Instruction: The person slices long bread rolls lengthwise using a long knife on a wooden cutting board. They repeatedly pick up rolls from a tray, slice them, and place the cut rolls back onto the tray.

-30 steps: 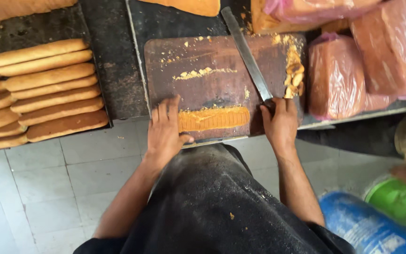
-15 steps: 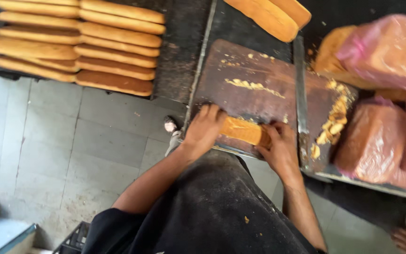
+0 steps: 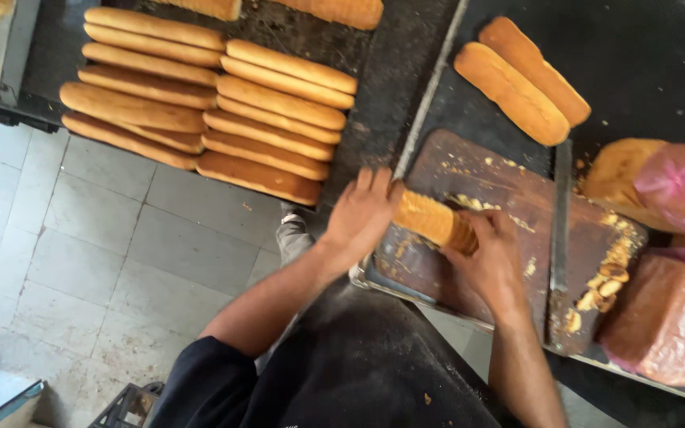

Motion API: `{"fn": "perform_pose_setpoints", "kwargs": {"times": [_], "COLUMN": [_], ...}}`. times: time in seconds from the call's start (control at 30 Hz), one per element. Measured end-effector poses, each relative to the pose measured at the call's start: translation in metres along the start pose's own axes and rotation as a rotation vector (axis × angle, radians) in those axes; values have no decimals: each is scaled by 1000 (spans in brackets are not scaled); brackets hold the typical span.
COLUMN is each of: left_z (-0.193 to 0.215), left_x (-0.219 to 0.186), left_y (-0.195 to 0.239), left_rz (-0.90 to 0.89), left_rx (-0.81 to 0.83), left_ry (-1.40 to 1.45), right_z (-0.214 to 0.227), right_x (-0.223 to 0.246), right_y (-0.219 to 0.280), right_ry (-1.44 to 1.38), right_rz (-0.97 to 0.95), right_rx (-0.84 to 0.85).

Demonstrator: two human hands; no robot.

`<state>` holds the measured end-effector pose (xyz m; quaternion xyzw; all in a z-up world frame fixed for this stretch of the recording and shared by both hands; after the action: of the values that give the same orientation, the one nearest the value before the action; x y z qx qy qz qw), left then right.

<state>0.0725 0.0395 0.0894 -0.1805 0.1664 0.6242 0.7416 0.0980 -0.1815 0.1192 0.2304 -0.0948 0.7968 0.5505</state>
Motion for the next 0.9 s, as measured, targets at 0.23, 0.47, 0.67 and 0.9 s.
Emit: {"fn": "perform_pose_setpoints", "kwargs": {"times": [0.23,0.47,0.67,0.9], "left_z": [81,72,41,35], "left_x": [176,305,339,345], "left_y": [-87,-169,-177,-161], "left_rz": [-1,33,113,133], "left_rx": [-71,44,157,81], "left_ry": [-100,-107,-26,-52], "right_z": [-44,-97,-135,-151], "right_x": [85,119,114,119], "right_y": [-176,-311,-335,-324], "right_ry": [22,-27,-11,2], "right_rz": [177,158,97,78], "right_rx": [-76,66,112,24]}}
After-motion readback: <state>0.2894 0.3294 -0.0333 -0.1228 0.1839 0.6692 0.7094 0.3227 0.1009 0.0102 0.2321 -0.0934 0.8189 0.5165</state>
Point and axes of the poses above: each hand's wrist, its own y-axis away from the middle knuckle, its own z-axis out of the back of the hand, x = y × z, the point moved 2 cm from there along -y, towards the middle knuckle, and after that the axes turned 4 degrees about y, right-handed, at the moved point
